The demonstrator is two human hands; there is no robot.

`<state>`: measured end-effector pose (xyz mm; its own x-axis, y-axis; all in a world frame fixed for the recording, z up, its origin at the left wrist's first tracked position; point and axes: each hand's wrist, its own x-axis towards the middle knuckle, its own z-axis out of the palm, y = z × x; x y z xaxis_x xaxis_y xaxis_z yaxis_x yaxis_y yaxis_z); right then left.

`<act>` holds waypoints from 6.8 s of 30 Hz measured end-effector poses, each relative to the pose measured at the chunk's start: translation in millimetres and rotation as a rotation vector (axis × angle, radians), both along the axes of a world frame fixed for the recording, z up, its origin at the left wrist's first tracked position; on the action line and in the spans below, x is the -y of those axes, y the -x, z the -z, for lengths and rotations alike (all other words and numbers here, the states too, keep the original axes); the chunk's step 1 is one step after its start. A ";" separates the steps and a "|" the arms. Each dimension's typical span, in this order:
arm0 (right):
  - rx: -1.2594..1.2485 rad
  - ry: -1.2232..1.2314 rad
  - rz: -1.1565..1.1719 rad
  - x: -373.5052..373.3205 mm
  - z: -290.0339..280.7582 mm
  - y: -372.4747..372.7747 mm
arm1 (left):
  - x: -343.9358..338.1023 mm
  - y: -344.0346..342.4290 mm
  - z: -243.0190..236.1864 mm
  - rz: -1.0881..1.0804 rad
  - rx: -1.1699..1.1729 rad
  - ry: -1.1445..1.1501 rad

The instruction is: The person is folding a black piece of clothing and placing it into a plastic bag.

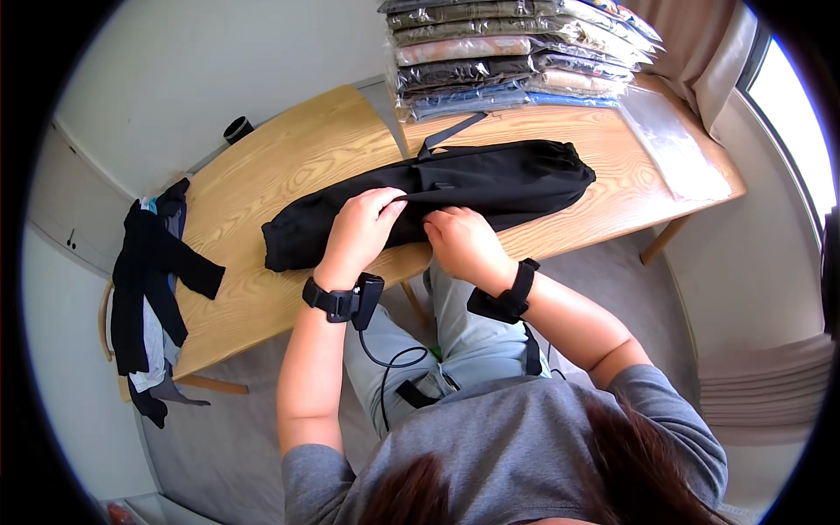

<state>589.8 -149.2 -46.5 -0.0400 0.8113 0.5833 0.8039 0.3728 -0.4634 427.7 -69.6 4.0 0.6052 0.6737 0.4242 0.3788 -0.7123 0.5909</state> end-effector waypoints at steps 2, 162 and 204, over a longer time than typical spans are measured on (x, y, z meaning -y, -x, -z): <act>0.033 0.227 0.122 4.1 -5.3 1.7 | 3.1 0.8 0.8 -0.015 0.038 -0.021; -2.019 0.183 0.059 69.7 -26.4 -142.2 | 53.9 -63.1 37.9 0.110 -0.366 -0.032; 0.300 0.155 0.082 4.5 -15.0 16.0 | 48.0 -59.6 92.9 0.025 -0.289 -0.179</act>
